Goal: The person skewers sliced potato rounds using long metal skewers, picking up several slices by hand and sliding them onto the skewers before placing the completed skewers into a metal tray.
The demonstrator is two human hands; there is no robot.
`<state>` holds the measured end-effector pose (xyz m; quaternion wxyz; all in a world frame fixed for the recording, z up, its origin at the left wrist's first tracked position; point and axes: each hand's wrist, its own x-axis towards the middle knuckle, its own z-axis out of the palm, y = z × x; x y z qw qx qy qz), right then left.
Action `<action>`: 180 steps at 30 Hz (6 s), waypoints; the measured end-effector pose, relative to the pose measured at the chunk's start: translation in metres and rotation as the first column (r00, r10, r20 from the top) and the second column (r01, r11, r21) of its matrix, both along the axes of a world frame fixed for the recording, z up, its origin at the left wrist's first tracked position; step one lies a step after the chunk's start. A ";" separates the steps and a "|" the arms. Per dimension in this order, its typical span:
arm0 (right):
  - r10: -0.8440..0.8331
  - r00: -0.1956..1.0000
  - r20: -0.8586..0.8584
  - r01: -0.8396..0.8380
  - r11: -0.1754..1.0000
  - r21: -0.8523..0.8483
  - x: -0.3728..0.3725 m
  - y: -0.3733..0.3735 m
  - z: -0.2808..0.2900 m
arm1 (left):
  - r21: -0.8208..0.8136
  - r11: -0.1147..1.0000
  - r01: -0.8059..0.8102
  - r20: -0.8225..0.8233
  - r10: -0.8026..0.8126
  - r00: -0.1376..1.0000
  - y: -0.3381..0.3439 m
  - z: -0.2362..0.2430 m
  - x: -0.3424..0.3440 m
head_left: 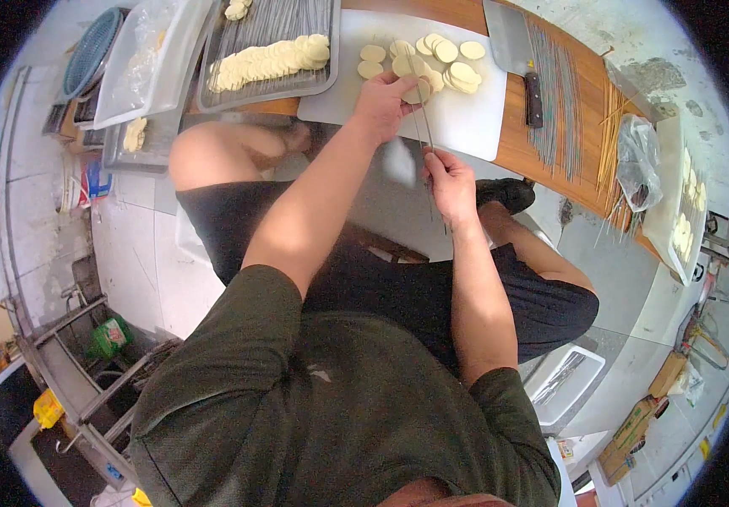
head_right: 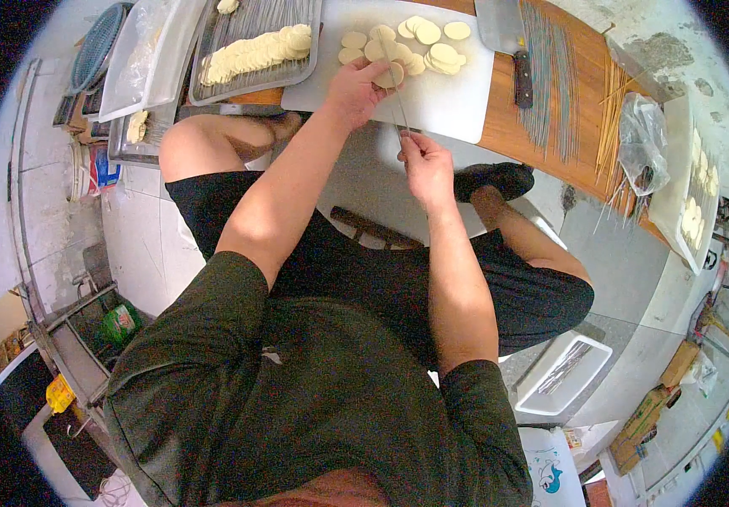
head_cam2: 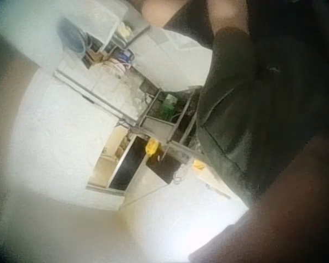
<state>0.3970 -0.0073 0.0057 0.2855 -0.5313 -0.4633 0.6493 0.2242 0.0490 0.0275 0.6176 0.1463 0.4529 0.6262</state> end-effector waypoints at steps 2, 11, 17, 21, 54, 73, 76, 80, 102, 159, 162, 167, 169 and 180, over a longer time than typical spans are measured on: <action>-0.020 0.993 -0.118 0.017 0.999 -0.029 0.000 0.000 0.000 | 0.006 1.000 0.008 0.001 -0.008 1.000 0.000 0.001 0.000; -0.083 0.987 -0.134 0.078 0.996 -0.041 -0.003 -0.001 0.014 | -0.018 0.998 -0.065 -0.006 0.065 0.998 0.002 0.002 0.000; -0.073 0.981 -0.179 0.070 0.997 -0.020 -0.002 0.001 0.002 | 0.010 0.999 -0.041 0.032 0.040 0.999 0.000 0.001 -0.001; -0.059 0.986 -0.153 0.054 0.998 -0.038 -0.002 0.001 0.006 | -0.006 1.000 0.004 -0.008 -0.004 1.000 -0.001 -0.004 -0.001; -0.118 0.962 -0.248 0.113 0.993 -0.033 0.001 0.002 0.001 | 0.006 1.000 -0.027 0.029 0.027 0.999 0.006 -0.005 -0.013; -0.017 0.992 -0.124 0.016 1.000 -0.010 0.004 -0.001 -0.006 | 0.136 0.980 -0.146 0.002 0.148 0.989 0.031 0.009 -0.065; -0.020 0.991 -0.136 0.019 1.000 -0.010 0.004 -0.001 -0.006 | 0.117 0.983 -0.140 0.001 0.141 0.990 0.034 0.006 -0.068; -0.010 0.993 -0.119 0.011 1.000 0.010 0.003 -0.001 -0.004 | 0.123 0.980 -0.158 0.016 0.157 0.988 0.032 0.010 -0.064; 0.007 0.993 -0.120 -0.005 1.000 0.018 0.003 -0.002 -0.002 | 0.126 0.984 -0.128 -0.054 0.136 0.989 0.031 0.013 -0.059; -0.099 0.978 -0.184 0.095 0.995 -0.029 -0.001 -0.002 -0.003 | 0.086 0.995 -0.055 0.041 0.052 0.998 0.016 0.004 -0.031; -0.116 0.978 -0.175 0.111 0.993 -0.043 -0.002 -0.002 -0.003 | 0.096 0.995 -0.033 0.035 0.029 0.999 0.014 0.006 -0.026; -0.134 0.971 -0.197 0.125 0.990 -0.058 -0.001 0.000 -0.004 | 0.100 0.995 -0.008 0.027 0.005 1.000 0.007 0.010 -0.020; -0.125 0.975 -0.186 0.119 0.992 -0.045 -0.002 -0.001 0.000 | 0.163 0.986 -0.023 0.067 0.012 0.998 0.008 0.004 -0.026; -0.130 0.966 -0.225 0.130 0.991 -0.015 -0.001 0.000 -0.006 | 0.094 0.992 -0.089 0.010 0.088 0.996 0.014 0.007 -0.022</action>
